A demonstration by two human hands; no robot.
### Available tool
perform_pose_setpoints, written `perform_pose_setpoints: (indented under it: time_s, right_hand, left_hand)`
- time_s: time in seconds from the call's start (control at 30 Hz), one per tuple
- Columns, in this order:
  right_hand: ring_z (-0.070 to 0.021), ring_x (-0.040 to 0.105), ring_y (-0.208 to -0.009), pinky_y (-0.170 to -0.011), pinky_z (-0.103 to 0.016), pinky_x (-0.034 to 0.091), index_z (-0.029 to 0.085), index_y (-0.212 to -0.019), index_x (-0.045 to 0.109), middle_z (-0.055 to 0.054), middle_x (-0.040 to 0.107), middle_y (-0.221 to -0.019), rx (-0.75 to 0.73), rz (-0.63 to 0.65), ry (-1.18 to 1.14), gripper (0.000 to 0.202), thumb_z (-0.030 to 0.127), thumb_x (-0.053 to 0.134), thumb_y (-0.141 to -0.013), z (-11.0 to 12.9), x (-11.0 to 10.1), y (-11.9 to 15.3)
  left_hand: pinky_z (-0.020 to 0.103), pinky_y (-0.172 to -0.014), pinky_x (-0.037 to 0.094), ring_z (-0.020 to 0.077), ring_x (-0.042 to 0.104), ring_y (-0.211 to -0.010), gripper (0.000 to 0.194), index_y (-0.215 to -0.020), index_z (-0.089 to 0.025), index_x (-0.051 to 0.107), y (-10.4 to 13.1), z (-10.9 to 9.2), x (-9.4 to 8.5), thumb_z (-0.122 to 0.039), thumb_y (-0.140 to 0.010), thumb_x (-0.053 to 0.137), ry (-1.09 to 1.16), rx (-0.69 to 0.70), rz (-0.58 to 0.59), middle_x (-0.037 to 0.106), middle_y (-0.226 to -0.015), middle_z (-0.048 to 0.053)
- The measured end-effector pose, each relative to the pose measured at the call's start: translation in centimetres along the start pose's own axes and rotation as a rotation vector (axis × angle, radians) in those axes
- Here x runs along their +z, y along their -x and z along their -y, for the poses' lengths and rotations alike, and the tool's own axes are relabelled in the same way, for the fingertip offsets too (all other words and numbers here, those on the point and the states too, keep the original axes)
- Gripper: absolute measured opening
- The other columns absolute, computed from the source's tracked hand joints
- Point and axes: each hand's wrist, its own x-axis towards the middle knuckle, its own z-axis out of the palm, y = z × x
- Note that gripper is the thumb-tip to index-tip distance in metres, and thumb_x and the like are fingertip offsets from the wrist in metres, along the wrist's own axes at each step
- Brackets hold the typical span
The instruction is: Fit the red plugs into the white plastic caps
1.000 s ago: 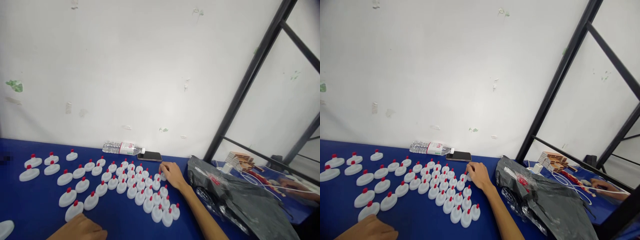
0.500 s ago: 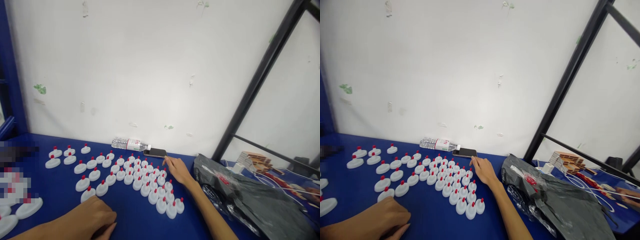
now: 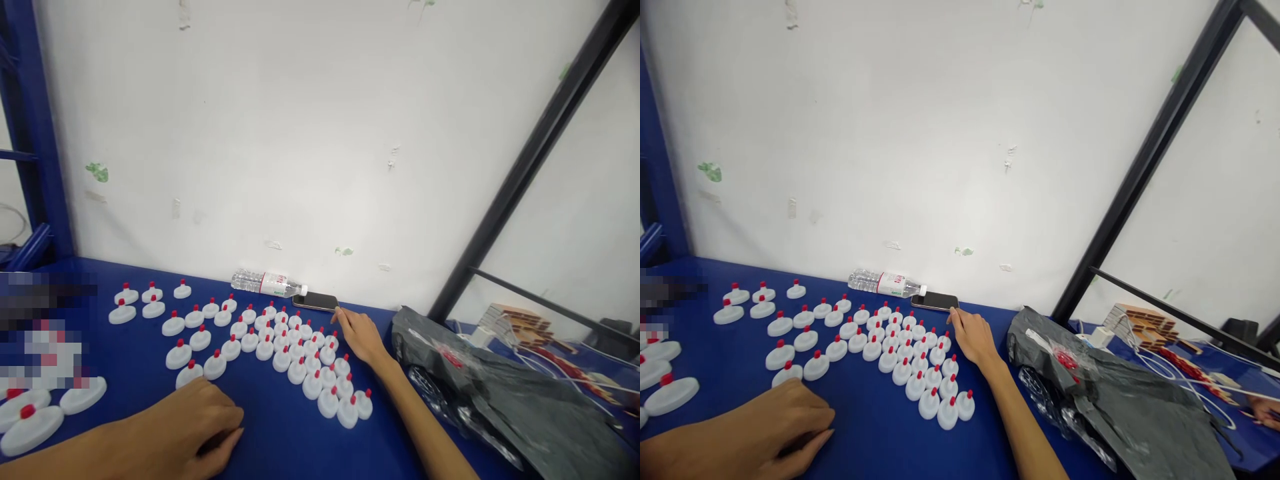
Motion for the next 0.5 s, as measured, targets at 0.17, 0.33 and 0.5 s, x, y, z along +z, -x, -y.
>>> perform_pose_setpoints:
  time_s: [0.17,0.33,0.5]
  right_hand:
    - [-0.0209,0.067,-0.072,-0.073,-0.030,0.039,0.026,-0.094,0.076,-0.001,0.071,-0.072,0.004,0.025,-0.001,0.057,0.049,0.027,-0.112,0.0,0.0,0.0]
    - [-0.0210,0.069,-0.074,-0.075,-0.030,0.041,0.027,-0.098,0.075,0.000,0.069,-0.067,-0.035,0.061,-0.020,0.055,0.049,0.026,-0.112,0.9,0.1,0.2]
    - [-0.0237,0.071,-0.075,-0.074,-0.032,0.041,0.027,-0.100,0.075,-0.001,0.070,-0.067,0.009,0.049,-0.007,0.055,0.050,0.027,-0.111,0.7,0.4,0.1]
  left_hand:
    - [0.028,-0.061,0.040,0.0136,0.061,-0.059,0.025,-0.073,-0.024,0.051,0.0,0.1,-0.1,-0.011,-0.094,0.046,0.008,0.002,0.057,0.066,-0.068,-0.003]
    - [0.030,-0.054,0.037,0.0131,0.052,-0.050,0.026,-0.069,-0.024,0.038,-0.3,0.2,-0.1,-0.015,-0.093,0.043,0.016,0.007,0.087,0.061,-0.061,-0.004]
    - [0.030,-0.049,0.035,0.0117,0.049,-0.047,0.027,-0.068,-0.024,0.036,-0.2,0.3,0.6,-0.014,-0.092,0.045,-0.043,0.052,-0.067,0.057,-0.058,-0.005]
